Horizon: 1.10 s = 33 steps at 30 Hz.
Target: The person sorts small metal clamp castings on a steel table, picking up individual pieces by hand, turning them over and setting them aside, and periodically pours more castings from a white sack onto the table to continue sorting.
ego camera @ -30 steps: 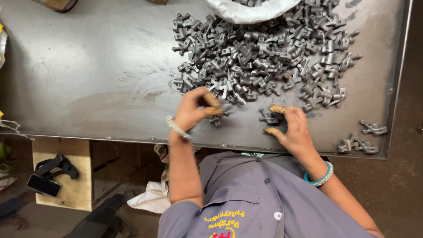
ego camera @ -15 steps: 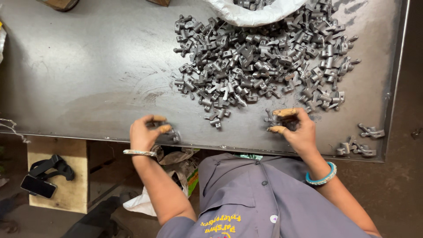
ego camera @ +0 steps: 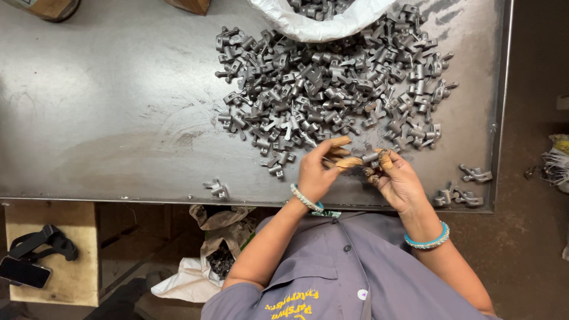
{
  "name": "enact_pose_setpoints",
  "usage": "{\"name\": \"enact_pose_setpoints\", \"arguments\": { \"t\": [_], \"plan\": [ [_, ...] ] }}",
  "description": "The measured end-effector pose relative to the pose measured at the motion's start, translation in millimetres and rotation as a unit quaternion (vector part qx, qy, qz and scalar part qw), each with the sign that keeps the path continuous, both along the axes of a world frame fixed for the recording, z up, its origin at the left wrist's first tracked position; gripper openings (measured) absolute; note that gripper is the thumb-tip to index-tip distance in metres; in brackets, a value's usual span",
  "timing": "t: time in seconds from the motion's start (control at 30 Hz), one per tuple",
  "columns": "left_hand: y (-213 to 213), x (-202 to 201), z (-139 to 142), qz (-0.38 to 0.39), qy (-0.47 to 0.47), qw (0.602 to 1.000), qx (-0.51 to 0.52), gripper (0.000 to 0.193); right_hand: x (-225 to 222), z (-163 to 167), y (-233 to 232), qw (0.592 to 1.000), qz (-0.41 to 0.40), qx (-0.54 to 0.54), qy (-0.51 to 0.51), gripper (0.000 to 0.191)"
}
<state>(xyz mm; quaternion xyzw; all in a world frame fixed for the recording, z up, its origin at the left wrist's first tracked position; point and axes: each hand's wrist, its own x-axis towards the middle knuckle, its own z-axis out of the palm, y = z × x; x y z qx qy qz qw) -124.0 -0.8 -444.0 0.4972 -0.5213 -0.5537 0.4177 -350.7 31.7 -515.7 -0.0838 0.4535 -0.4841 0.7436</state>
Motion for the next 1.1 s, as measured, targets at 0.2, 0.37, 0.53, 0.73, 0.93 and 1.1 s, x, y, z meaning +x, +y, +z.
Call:
{"name": "enact_pose_setpoints", "arguments": {
  "t": [0.2,0.37,0.53,0.73,0.93,1.1],
  "plan": [
    [-52,4,-1,-0.111,-0.165,0.98,-0.007,0.023,12,30,-16,0.928,0.083,-0.211,0.295,0.019],
    [-112,16,19,0.08,0.318,0.945,-0.026,0.033,34,69,-59,0.705,0.065,-0.294,0.643,0.045],
    [-97,12,27,0.122,0.296,0.947,-0.025,0.035,52,70,-80,0.557,0.063,-0.356,0.748,0.046],
    [-39,9,4,0.12,0.23,0.965,0.029,0.03,34,65,-37,0.613,0.124,-0.342,0.701,0.039],
    [-3,14,-15,0.091,0.145,0.985,-0.006,0.03,25,88,-1,0.669,0.126,-0.318,0.66,0.047],
    [5,10,-19,0.094,0.07,0.993,0.001,0.029,35,73,-8,0.618,0.155,-0.265,0.724,0.046]
  ]
}}
